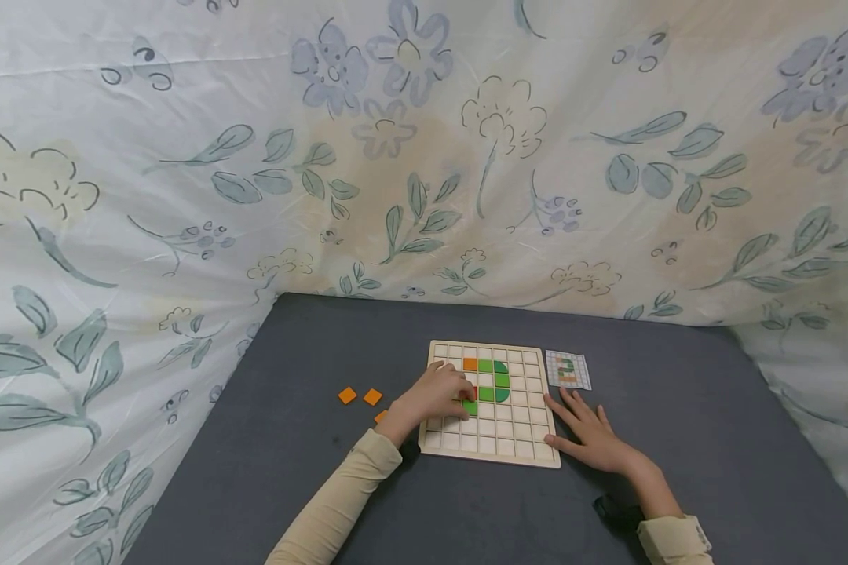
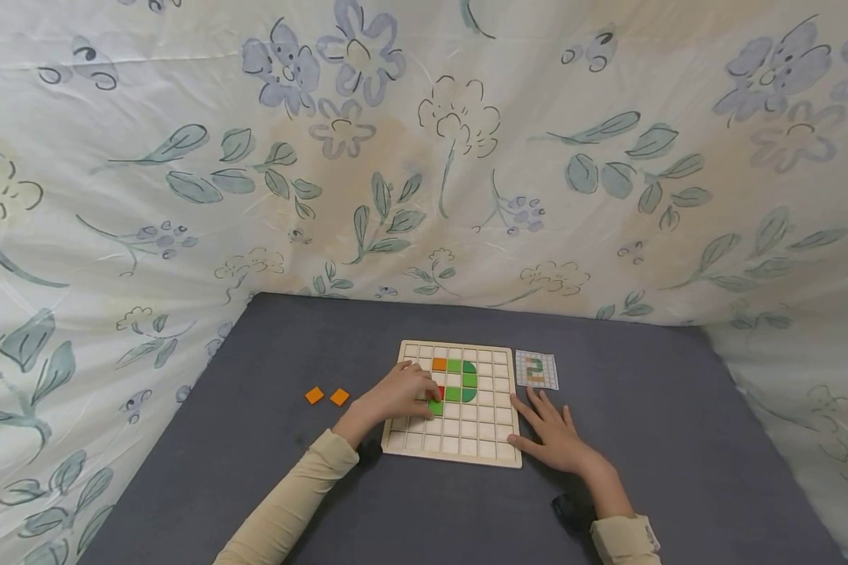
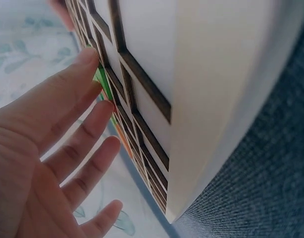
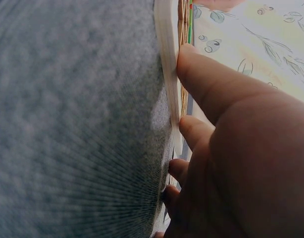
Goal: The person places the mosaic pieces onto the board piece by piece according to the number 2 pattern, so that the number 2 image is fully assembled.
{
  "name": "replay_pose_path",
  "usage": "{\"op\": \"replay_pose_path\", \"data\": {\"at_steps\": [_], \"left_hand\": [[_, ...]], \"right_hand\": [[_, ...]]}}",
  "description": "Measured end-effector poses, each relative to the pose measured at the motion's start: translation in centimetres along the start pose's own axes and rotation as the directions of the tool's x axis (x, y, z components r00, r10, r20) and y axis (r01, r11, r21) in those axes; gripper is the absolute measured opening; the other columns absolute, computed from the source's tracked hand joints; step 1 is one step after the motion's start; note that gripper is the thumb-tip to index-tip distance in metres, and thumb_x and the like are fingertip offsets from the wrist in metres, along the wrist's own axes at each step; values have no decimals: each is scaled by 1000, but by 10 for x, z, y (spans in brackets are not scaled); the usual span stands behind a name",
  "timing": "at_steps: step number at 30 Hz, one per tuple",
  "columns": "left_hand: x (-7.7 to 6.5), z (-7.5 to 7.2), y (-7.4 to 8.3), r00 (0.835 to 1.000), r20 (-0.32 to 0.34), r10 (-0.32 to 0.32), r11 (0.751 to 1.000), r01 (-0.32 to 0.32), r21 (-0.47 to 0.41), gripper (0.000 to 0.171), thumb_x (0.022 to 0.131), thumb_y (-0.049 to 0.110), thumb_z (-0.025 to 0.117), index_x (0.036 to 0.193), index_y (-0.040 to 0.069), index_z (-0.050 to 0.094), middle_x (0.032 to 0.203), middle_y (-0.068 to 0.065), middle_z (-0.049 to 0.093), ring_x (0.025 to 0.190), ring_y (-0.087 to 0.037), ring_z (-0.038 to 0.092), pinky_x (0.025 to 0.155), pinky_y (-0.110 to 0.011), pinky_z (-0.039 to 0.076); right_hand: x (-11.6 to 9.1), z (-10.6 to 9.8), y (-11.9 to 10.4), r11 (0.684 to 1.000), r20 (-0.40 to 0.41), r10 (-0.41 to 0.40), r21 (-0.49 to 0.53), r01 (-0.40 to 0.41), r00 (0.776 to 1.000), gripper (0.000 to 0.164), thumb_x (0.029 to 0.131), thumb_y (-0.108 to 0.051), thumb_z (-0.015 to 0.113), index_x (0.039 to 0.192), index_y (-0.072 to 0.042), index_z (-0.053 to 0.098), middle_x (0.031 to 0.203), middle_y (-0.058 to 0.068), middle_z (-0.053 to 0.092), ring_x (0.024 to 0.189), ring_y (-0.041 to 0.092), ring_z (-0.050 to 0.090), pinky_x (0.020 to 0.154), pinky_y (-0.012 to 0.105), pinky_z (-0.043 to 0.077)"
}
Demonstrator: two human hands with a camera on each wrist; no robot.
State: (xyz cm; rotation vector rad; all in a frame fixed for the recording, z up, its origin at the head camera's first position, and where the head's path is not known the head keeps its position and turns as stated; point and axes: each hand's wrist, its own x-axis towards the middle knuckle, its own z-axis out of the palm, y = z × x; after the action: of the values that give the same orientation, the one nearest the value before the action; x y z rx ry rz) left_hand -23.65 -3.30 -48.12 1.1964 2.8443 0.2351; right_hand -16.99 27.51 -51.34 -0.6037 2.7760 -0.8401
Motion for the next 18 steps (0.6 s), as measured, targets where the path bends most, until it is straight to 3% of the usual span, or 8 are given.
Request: {"op": "replay_pose_path", "data": {"at_steps": [13, 18], "left_hand": [[-10, -2, -6, 1000, -21, -14, 1000, 14, -17, 26, 77, 40, 73, 100, 27, 71, 96, 10, 65, 93, -13, 53, 103, -49, 34], [-15, -3, -13, 998, -27, -53, 998, 52, -47, 27, 77, 40, 73, 101, 27, 71, 94, 10, 65, 93, -12, 53, 104, -50, 32]], "right_hand": [[0, 1, 4, 1000, 3, -12, 24, 12, 1000, 71, 89, -41, 57, 147, -12, 27, 151, 26, 10, 137, 49, 3, 98, 73, -7], [0, 0, 2, 1000, -8, -14, 23, 14, 1000, 71, 89, -39, 59, 147, -10, 28, 151, 27, 12, 136, 50, 5, 98, 73, -5]]}}
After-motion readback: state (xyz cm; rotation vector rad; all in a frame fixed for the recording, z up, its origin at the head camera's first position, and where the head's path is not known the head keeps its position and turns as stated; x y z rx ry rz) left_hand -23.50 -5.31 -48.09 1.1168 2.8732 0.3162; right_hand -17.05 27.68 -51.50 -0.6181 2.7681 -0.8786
